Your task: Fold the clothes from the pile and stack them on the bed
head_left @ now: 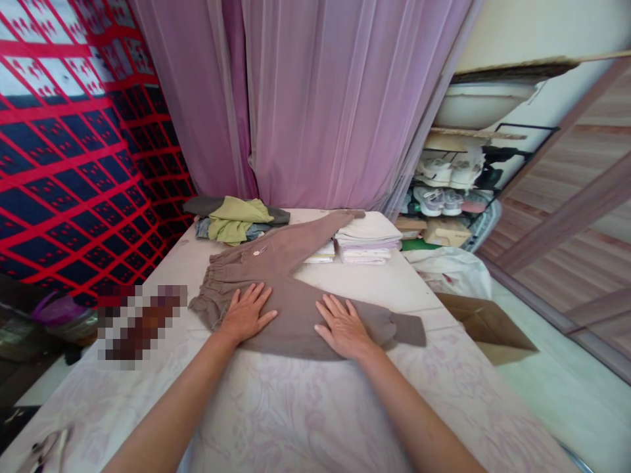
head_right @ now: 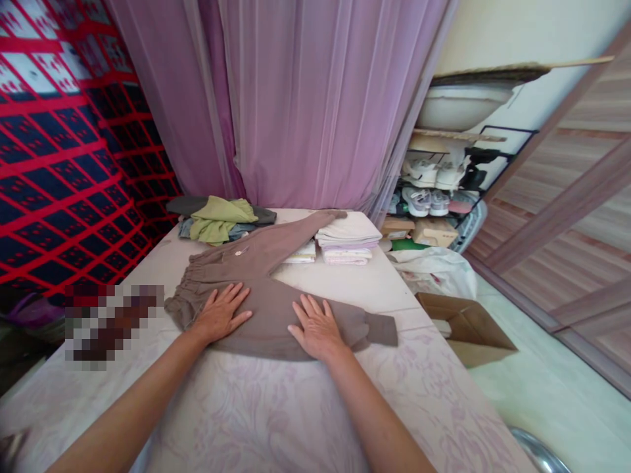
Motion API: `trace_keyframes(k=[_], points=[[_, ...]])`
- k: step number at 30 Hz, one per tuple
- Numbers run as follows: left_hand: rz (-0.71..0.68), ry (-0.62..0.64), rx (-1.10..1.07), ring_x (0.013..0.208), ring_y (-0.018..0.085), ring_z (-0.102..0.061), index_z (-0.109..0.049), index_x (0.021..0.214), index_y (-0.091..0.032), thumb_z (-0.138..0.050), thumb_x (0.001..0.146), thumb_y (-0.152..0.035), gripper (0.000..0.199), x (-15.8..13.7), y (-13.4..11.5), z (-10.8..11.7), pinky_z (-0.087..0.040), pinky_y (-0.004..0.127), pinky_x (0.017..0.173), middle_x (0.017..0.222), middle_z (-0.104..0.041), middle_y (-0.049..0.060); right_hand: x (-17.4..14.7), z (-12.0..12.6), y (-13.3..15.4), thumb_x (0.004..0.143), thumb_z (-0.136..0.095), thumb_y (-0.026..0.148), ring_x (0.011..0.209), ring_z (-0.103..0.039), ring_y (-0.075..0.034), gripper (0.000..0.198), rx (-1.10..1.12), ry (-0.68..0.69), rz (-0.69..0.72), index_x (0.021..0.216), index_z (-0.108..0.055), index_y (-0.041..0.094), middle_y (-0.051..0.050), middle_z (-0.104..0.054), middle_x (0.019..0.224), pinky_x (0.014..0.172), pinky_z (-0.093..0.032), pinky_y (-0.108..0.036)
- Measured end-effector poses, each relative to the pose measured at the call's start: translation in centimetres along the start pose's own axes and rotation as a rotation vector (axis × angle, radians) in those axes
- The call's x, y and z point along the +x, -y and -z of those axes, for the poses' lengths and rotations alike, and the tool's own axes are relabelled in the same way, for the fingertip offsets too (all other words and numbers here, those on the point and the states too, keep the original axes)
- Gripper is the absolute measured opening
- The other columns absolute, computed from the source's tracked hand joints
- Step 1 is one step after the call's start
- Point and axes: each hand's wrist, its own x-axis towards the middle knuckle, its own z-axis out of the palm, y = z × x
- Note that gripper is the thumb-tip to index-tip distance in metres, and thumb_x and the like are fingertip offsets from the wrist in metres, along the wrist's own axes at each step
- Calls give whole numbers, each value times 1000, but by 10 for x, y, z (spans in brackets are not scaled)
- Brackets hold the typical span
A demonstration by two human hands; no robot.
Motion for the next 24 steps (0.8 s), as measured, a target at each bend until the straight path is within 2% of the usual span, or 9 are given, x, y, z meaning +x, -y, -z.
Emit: trace_keyframes(k=[3,5,8,11,14,18,22,24], points=[[-1,-28,-6,140,33,-26,-40,143,-24,-36,89,-64,67,1,0,-1,-16,60,110,152,-33,11,-27,4,-36,92,-39,45,140,-28,-28,55,-19,-78,-89,141,-43,21,-12,-32,151,112,-20,-58],[6,-47,-10,140,33,-28,-43,141,-23,-38,88,-61,65,1,-1,0,-17,59,110,151,-35,11,-42,3,-53,92,-40,41,135,-37,-27,47,25,-161,-55,134,-52,22,-11,-43,146,110,-27,-55],[-12,-118,-26,135,31,-38,-53,133,-23,-43,89,-52,53,-3,-4,5,-21,55,111,145,-45,10,-57,2,-67,92,-38,33,115,-58,-22,36,161,-363,-23,111,-67,23,-9,-64,123,100,-44,-44],[-91,-229,-69,125,26,-49,-64,116,-24,-45,91,-39,35,-12,-10,9,-21,51,112,130,-60,7,-68,5,-74,86,-45,28,103,-64,-23,25,222,-525,-37,87,-71,24,-7,-72,104,93,-48,-43],[-200,-254,-172,118,23,-55,-69,101,-26,-47,91,-37,26,-25,-22,10,-24,50,110,117,-67,5,-75,8,-76,77,-57,29,112,-58,-28,14,220,-499,17,80,-70,25,-6,-72,106,97,-42,-50],[-382,-132,-323,103,20,-60,-71,96,-28,-57,86,-45,23,-40,-42,6,-32,45,105,107,-69,3,-79,10,-75,74,-64,35,121,-51,-31,14,234,-389,6,83,-72,27,-6,-68,115,101,-33,-58],[-383,-118,-343,93,19,-59,-72,91,-27,-60,86,-42,20,-46,-51,4,-40,39,92,97,-68,3,-78,10,-73,73,-68,40,127,-45,-33,18,247,-282,5,88,-74,33,-4,-67,119,104,-22,-64],[-368,-121,-343,89,18,-59,-71,85,-26,-56,88,-39,20,-46,-53,6,-41,36,86,90,-68,3,-78,10,-72,75,-66,40,127,-45,-32,15,257,-286,5,86,-75,34,-3,-68,117,105,-20,-64]])
